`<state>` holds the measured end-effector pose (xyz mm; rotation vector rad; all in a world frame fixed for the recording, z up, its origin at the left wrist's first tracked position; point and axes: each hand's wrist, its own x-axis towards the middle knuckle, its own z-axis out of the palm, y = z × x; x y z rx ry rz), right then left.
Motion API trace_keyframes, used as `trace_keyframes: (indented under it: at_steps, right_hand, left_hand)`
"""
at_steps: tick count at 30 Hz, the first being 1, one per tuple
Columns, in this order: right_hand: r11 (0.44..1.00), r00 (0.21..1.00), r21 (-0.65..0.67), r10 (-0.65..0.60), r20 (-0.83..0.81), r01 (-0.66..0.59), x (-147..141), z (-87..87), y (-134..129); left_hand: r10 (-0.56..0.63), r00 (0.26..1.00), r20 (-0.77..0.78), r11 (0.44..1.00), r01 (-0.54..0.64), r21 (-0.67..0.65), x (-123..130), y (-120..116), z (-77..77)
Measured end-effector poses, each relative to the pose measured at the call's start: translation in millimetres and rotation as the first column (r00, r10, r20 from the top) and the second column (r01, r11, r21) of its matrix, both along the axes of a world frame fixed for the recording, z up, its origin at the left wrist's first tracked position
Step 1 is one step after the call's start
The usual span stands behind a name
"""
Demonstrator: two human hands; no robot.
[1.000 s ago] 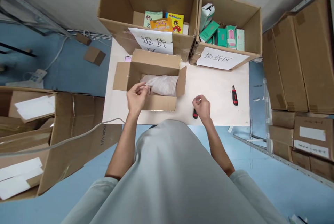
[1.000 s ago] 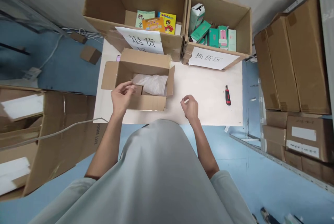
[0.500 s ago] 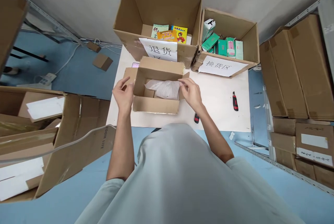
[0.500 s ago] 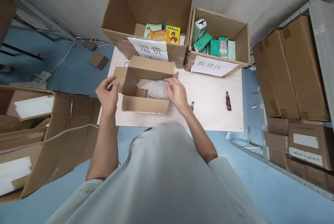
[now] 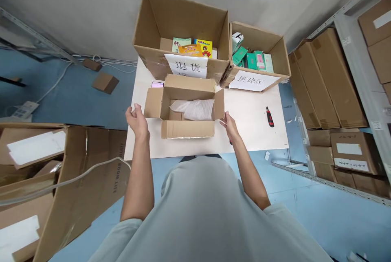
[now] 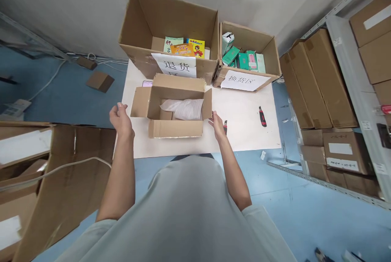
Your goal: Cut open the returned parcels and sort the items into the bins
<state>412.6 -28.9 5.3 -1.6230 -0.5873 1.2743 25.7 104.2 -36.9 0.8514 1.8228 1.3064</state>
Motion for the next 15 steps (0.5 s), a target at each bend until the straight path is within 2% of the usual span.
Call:
trace_keyframes:
  at_steps: [3, 5, 7, 9, 12, 15]
  right_hand:
    - [1.000, 0.999, -0.019, -0.021, 0.039, 0.022, -12.2, 3.7, -3.1]
    - [0.998, 0.998, -0.034, -0.044, 0.054, 0.046, -17.2, 7.8, -2.5]
    - [0.999, 0.997, -0.004, -0.046, 0.057, 0.046, -21.6, 12.1, -0.8]
    - [0.998, 0.995, 0.063, -0.028, 0.094, 0.022, -25.9, 15.5, 1.6]
    - [0.988, 0.971, 0.155, -0.039, 0.234, 0.002, -30.9, 17.6, 5.4]
    - [0.983, 0.950, 0.181, -0.051, 0.307, -0.006, -29.9, 18.9, 6.2]
  left_hand:
    - [0.061, 0.997, 0.043, 0.998, -0.061, 0.016, 4.0, 2.0, 10.3]
    - [0.108, 0.992, 0.060, 0.991, -0.103, -0.086, 4.8, 4.9, 12.4]
    - [0.095, 0.987, 0.133, 0.972, -0.063, -0.227, 6.1, 7.3, 10.6]
    - [0.060, 0.976, 0.209, 0.957, 0.004, -0.290, 9.2, 7.4, 8.6]
    - [0.063, 0.963, 0.262, 0.978, -0.006, -0.210, 18.7, 0.7, 13.7]
    - [0.022, 0.968, 0.248, 0.997, -0.004, -0.073, 33.5, -13.1, 31.5]
